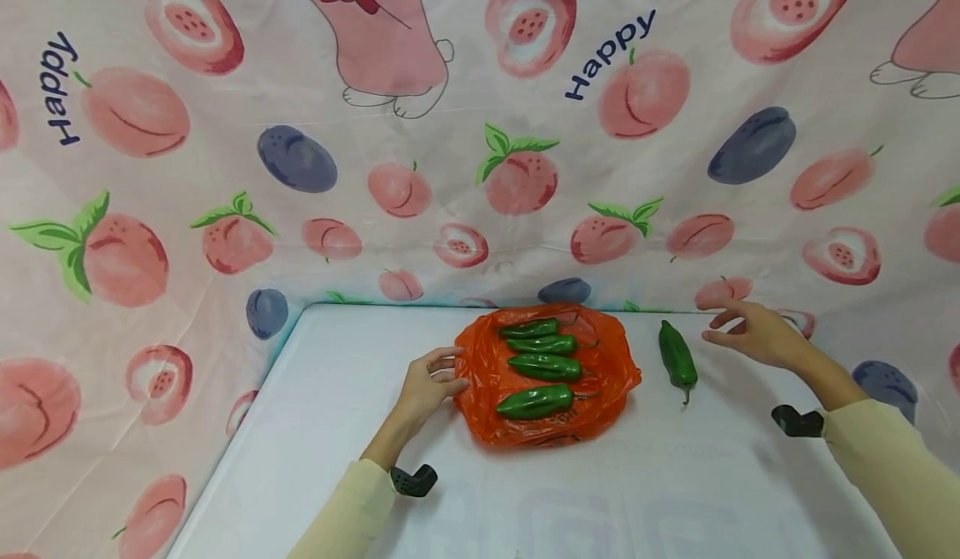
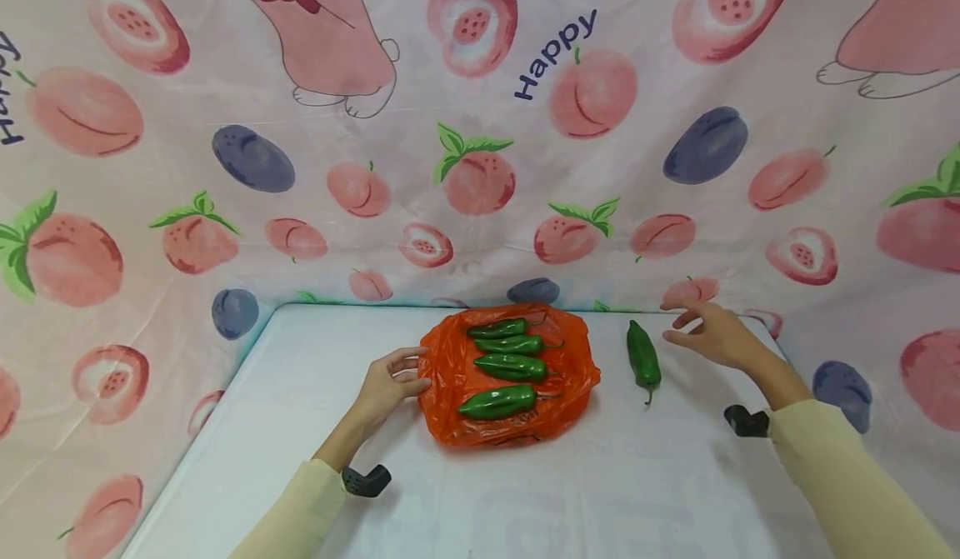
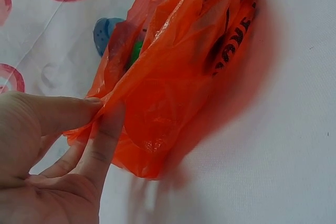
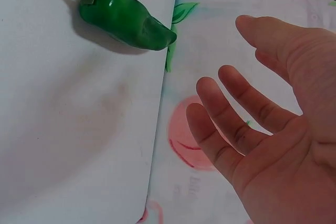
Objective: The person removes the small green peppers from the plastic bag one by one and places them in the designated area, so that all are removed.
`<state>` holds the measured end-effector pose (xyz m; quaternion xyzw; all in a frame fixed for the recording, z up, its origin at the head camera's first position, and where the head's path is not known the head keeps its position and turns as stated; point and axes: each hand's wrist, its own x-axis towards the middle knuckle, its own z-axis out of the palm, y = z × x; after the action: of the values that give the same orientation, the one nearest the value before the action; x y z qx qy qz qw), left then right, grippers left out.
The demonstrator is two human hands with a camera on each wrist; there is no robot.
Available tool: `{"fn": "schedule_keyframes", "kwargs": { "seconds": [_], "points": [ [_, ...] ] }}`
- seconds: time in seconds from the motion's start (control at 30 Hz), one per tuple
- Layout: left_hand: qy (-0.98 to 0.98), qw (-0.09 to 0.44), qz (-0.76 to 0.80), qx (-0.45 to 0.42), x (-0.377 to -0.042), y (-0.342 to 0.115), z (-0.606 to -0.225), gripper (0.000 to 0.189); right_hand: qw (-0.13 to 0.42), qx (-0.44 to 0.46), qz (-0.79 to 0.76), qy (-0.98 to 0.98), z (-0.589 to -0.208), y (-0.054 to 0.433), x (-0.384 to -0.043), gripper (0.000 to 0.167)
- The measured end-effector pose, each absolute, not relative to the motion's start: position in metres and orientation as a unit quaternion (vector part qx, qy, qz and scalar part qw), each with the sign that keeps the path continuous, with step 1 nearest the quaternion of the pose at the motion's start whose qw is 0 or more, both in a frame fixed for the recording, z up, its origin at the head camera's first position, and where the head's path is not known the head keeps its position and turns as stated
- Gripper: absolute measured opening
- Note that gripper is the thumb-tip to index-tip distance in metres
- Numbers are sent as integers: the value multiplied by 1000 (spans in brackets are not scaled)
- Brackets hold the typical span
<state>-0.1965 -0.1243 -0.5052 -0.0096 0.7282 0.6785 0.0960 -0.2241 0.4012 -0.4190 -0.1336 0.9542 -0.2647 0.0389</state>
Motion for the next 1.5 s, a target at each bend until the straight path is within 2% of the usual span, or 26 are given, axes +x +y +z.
{"fn": "schedule_keyframes", "kwargs": {
  "seconds": [0.3,0.93,1.2,1.5],
  "points": [
    [728,98,678,-12,-196,-124,-505,51,46,-131,-261,955,-408,395,-228,58],
    [729,97,678,-6,-195,-123,-504,51,28,-190,-264,945,-379,363,-236,59],
    [731,99,675,-14,-195,-122,-503,52,36,-187,-274,943,-369,347,-236,63],
    [735,93,672,-9,-195,-121,-502,52,50,-222,-302,926,-363,329,-241,59]
  ]
}}
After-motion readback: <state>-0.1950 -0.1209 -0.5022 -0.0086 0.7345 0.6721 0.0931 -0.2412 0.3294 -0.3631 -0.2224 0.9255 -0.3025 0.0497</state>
